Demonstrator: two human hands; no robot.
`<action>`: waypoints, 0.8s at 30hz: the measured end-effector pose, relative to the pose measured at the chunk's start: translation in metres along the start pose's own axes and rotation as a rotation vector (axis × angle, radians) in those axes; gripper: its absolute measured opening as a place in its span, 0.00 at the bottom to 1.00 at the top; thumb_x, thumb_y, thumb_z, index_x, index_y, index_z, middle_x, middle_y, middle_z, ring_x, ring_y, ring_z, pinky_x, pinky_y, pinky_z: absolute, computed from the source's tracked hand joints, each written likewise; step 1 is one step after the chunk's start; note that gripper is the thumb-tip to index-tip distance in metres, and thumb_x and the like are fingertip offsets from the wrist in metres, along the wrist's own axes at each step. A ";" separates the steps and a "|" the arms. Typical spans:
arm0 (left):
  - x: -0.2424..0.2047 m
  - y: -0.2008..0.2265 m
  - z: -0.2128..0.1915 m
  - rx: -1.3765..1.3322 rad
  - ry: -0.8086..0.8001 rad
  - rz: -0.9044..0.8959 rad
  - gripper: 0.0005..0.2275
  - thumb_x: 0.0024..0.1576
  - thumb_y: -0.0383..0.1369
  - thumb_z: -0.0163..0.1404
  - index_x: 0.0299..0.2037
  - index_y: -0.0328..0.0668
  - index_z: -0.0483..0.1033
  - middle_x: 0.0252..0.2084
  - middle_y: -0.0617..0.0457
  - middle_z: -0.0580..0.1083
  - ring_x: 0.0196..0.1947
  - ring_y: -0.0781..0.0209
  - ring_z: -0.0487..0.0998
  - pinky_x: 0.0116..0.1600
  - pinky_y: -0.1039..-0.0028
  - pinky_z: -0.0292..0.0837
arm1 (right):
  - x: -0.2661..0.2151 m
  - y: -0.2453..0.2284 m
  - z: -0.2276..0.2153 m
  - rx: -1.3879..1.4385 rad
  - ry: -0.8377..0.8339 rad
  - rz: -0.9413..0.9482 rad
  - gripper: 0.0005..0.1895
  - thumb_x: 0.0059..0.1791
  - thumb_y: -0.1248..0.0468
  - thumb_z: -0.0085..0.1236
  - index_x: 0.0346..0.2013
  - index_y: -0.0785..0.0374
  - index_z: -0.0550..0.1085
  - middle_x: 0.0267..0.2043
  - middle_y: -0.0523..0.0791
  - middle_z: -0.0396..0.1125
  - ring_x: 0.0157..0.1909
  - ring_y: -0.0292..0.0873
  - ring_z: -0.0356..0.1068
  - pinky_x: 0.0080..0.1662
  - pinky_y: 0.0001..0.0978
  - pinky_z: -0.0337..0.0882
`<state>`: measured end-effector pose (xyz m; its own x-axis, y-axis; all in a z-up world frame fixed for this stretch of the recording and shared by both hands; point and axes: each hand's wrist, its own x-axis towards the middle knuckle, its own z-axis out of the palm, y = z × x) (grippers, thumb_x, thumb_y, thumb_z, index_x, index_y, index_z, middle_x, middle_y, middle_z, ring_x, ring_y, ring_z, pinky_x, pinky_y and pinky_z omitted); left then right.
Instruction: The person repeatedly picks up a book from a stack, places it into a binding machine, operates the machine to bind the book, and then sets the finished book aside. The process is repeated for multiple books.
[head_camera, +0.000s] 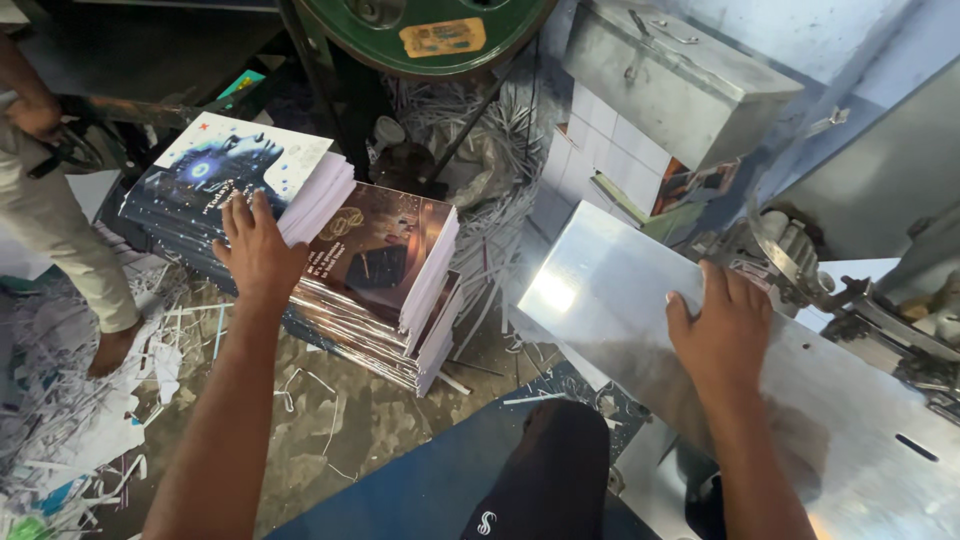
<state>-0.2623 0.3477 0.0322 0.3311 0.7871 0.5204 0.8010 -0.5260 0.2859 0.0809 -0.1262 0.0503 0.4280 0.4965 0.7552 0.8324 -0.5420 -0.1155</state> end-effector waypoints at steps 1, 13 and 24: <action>0.003 -0.003 0.000 0.003 -0.044 -0.031 0.42 0.45 0.34 0.63 0.73 0.40 0.59 0.76 0.39 0.53 0.78 0.40 0.47 0.66 0.30 0.48 | 0.000 0.000 0.000 -0.005 -0.005 -0.001 0.26 0.48 0.57 0.63 0.58 0.66 0.73 0.55 0.51 0.70 0.61 0.55 0.67 0.66 0.50 0.62; 0.000 -0.009 -0.010 0.028 -0.097 0.049 0.31 0.46 0.34 0.61 0.66 0.50 0.74 0.68 0.39 0.66 0.71 0.40 0.60 0.66 0.39 0.55 | 0.004 -0.008 -0.005 -0.022 -0.032 0.022 0.26 0.50 0.56 0.62 0.59 0.67 0.73 0.57 0.51 0.69 0.62 0.55 0.66 0.67 0.49 0.61; -0.020 0.009 -0.017 0.155 0.005 0.272 0.26 0.51 0.30 0.56 0.64 0.55 0.76 0.64 0.47 0.72 0.65 0.46 0.67 0.60 0.47 0.63 | 0.003 -0.011 -0.006 -0.010 -0.006 0.001 0.25 0.50 0.57 0.62 0.59 0.67 0.73 0.56 0.51 0.69 0.62 0.54 0.66 0.67 0.48 0.61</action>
<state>-0.2704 0.3216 0.0379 0.5415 0.6229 0.5646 0.7503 -0.6611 0.0098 0.0710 -0.1227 0.0583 0.4312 0.5002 0.7509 0.8285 -0.5490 -0.1100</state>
